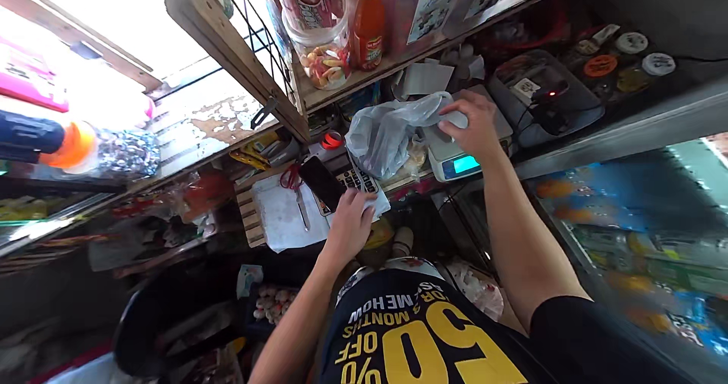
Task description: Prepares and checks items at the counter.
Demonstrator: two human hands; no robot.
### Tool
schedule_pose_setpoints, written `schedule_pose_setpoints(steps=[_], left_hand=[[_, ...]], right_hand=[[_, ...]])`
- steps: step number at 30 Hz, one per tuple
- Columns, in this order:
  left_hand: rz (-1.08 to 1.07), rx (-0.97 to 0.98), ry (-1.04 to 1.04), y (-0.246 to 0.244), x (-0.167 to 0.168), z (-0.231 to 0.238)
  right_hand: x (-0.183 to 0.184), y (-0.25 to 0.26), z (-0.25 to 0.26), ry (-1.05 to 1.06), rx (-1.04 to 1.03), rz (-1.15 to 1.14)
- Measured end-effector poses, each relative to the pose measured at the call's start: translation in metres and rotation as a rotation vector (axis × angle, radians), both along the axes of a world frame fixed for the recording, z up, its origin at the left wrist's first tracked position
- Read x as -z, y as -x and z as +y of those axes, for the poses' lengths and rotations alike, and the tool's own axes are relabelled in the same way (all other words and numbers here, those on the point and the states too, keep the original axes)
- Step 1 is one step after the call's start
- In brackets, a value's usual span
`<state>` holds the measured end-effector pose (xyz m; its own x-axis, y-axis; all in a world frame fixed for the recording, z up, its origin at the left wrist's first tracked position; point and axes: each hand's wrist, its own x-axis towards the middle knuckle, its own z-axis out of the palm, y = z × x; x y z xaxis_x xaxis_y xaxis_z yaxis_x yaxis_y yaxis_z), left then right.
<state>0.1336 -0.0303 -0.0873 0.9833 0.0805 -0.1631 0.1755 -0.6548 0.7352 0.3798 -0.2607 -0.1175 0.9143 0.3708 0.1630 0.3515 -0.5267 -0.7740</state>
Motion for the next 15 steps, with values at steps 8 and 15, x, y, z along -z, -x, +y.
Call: schedule_pose_setpoints(steps=[8, 15], left_hand=[[0.099, 0.26, -0.201, -0.153, 0.05, -0.046], [0.188, 0.226, 0.057, -0.168, 0.069, -0.07]], right_hand=[[0.004, 0.047, 0.014, -0.044, 0.276, 0.147], [0.085, 0.115, 0.001, -0.302, 0.213, 0.889]])
